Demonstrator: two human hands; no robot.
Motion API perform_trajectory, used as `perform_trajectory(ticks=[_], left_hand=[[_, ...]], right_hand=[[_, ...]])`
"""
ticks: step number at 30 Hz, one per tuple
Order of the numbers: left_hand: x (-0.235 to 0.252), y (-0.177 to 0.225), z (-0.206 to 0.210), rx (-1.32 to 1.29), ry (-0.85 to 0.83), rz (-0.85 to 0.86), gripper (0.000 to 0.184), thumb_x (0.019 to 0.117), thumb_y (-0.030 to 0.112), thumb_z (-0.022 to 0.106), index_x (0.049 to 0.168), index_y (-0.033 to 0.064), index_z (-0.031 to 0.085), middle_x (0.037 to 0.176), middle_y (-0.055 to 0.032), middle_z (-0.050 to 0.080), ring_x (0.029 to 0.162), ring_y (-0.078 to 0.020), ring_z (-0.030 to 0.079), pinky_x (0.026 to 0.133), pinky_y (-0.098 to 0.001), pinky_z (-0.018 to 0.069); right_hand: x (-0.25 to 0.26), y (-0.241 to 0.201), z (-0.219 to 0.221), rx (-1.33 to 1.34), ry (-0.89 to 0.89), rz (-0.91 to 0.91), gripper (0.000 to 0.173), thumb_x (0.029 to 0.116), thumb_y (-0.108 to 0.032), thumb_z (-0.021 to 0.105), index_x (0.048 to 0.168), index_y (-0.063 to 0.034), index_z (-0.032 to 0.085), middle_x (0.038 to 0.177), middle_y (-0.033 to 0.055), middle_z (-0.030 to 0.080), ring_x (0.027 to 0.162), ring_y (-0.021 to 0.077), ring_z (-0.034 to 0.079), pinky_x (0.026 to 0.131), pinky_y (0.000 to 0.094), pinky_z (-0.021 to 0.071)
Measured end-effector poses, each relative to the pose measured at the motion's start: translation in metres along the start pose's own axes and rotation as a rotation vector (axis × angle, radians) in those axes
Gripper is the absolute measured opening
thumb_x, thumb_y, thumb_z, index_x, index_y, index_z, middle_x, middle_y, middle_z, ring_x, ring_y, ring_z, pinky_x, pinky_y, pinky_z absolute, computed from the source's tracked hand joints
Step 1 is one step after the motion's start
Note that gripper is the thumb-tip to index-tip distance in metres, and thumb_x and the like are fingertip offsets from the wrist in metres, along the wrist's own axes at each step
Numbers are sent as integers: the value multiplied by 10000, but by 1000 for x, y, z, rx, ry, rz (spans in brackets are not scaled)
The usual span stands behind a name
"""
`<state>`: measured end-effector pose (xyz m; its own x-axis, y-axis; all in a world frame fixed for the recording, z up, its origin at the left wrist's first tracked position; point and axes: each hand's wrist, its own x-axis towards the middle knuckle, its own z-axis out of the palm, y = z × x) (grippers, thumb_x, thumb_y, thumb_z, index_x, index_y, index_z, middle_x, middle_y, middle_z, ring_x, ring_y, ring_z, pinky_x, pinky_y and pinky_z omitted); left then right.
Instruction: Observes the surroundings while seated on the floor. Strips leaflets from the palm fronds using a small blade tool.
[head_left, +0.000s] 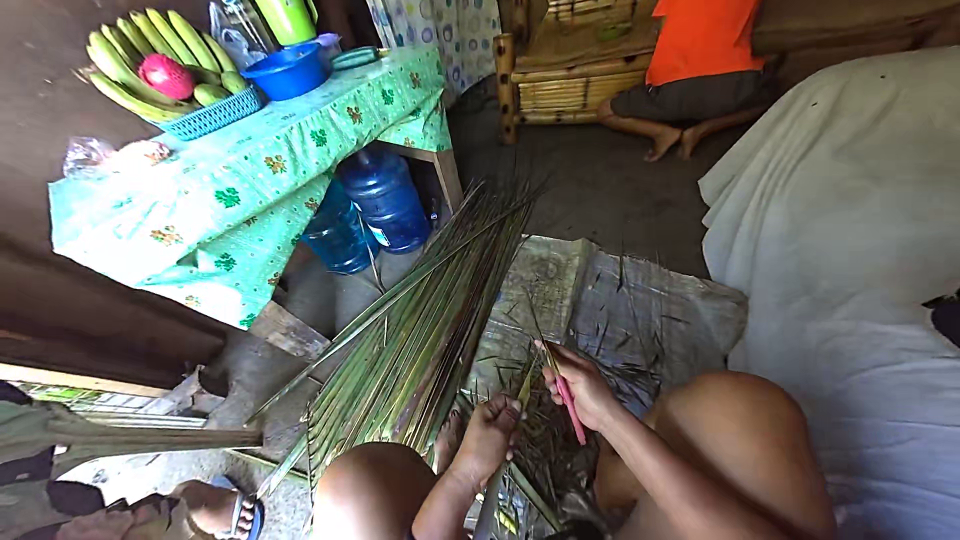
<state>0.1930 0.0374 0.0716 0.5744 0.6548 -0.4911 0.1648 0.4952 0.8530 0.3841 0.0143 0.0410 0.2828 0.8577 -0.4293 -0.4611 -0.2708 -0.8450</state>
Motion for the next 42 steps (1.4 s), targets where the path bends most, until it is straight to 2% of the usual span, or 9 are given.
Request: perform_trajectory(ticks=[4,10,12,16,20,23,26,30,42], left_hand=[[-1,-2,-2,-5,-18,6,222,1099,118,427,952,63,583,586,65,458,453,-16,424,446,-161,392],[-2,-4,-8,-55,-49,1,228,1098,111,419,967,56,598,579,68,462,449,-5,427,441,-148,393],[-3,-4,-7,-61,-63,0,227,1093,106,423,962,62,602,564,78,437,436,2,397,428,-145,361],[-1,-4,-3,-11,-76,-18,218,1094,100,431,957,60,596,563,82,411,429,4,360,417,-148,329],[-4,-6,-3,-24,-57,-12,217,1092,97,437,941,69,591,565,82,410,423,4,352,412,-147,323],[0,-6,-7,-11,17,46,213,1089,99,443,943,65,593,569,78,436,433,1,378,427,-154,348],[4,-6,-9,54,72,98,205,1083,103,466,936,53,600,590,63,458,445,-13,389,438,-172,365],[6,-9,-5,127,68,88,200,1080,115,484,922,57,593,621,48,455,457,-30,386,446,-188,363],[7,-8,-3,136,30,50,199,1084,125,467,950,49,593,631,46,460,467,-30,400,456,-188,371]], right_hand=[[7,-10,-13,126,1,81,338,1111,-188,379,1413,-140,524,711,-12,541,531,69,515,459,196,424],[9,-14,-36,299,-239,114,350,1086,-181,335,1404,-215,476,745,-26,554,552,59,559,475,183,480],[7,-16,-35,238,-152,99,366,1087,-128,360,1428,-184,482,738,-15,548,536,61,534,456,186,450],[4,-7,-20,-49,190,8,366,1067,-70,499,1429,-76,558,703,21,556,510,89,498,435,218,397],[21,-3,-37,-278,403,-15,378,1090,-133,484,1462,-92,538,779,47,518,531,105,452,457,246,371],[9,-13,-35,-454,256,70,372,1089,-145,490,1453,-69,514,765,53,541,524,108,484,467,250,411],[-11,-8,-22,-395,86,-60,282,1070,-111,497,1309,1,597,706,19,564,506,78,508,451,208,422],[-23,-3,-7,-432,-183,-127,336,1011,-100,534,1330,-16,596,761,-8,613,571,60,561,521,207,480],[-13,18,10,-241,-20,-69,214,1031,-66,547,1216,11,621,709,24,590,518,74,538,471,199,459]])
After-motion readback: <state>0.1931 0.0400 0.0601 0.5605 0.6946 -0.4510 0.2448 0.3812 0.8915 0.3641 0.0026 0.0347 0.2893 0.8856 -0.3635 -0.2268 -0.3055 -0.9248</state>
